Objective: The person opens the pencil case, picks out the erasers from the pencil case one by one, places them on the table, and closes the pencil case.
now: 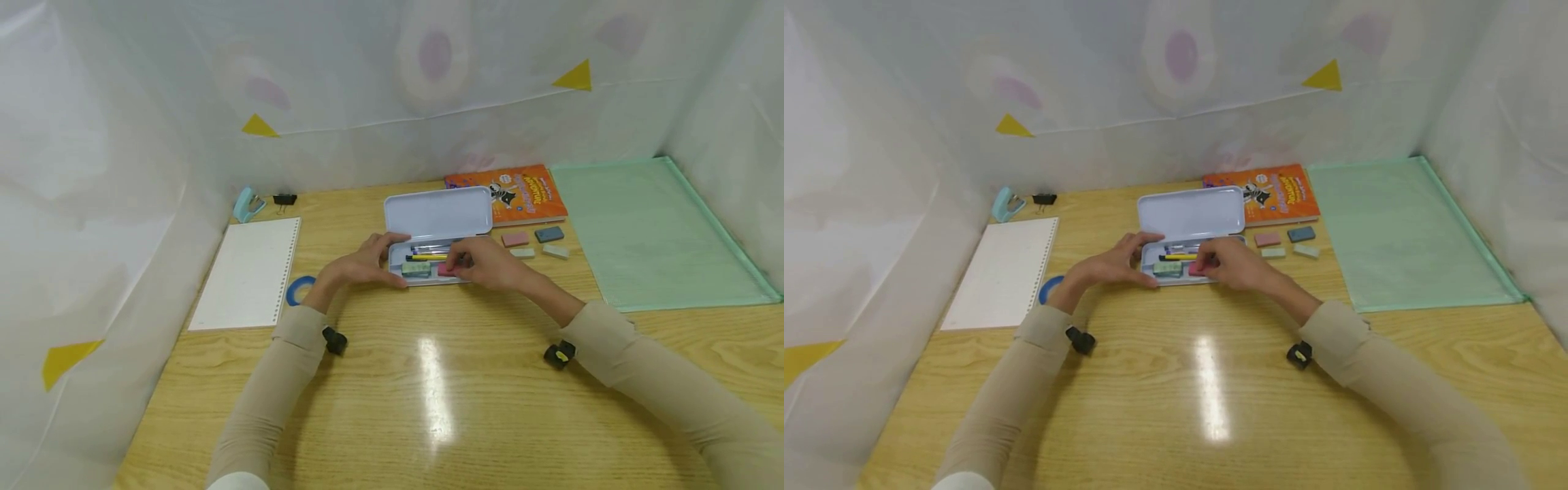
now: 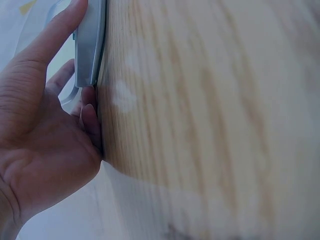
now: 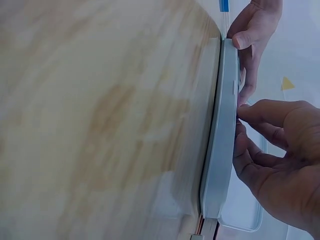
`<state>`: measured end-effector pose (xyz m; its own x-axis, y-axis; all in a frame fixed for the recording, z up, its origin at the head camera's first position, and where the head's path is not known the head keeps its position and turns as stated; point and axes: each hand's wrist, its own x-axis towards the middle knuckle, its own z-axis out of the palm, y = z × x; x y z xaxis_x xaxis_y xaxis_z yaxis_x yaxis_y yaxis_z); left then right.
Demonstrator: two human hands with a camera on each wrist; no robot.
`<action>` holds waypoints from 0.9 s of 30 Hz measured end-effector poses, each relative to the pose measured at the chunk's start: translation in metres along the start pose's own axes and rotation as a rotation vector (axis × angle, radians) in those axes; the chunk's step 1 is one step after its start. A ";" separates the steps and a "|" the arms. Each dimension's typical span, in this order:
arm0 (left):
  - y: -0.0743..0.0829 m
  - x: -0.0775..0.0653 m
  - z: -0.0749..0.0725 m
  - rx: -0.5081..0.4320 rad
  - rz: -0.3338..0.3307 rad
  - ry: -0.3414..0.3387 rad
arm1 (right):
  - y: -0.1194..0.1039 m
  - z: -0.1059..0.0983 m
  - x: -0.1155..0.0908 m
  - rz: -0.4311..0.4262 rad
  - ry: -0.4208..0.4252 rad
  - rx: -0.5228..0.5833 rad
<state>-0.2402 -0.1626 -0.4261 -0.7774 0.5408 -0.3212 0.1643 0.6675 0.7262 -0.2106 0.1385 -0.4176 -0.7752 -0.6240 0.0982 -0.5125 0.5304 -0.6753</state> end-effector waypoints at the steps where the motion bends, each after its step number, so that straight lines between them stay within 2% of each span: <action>1: 0.000 0.000 0.000 0.001 0.000 0.000 | 0.000 0.000 0.000 0.008 -0.003 0.001; 6: -0.001 0.000 -0.001 0.014 0.001 0.004 | 0.000 -0.002 -0.001 0.054 0.001 0.042; 11: -0.003 0.001 -0.001 0.020 0.005 0.001 | 0.004 -0.016 -0.011 0.079 0.054 0.032; 23: -0.003 0.001 0.000 0.000 0.000 0.009 | 0.036 -0.063 -0.059 0.143 0.132 -0.027; 27: -0.003 0.001 0.001 -0.004 0.005 0.011 | 0.045 -0.071 -0.074 0.175 0.112 -0.068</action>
<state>-0.2410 -0.1639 -0.4289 -0.7834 0.5382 -0.3109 0.1657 0.6630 0.7301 -0.2025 0.2490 -0.4034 -0.8887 -0.4535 0.0671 -0.3874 0.6647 -0.6388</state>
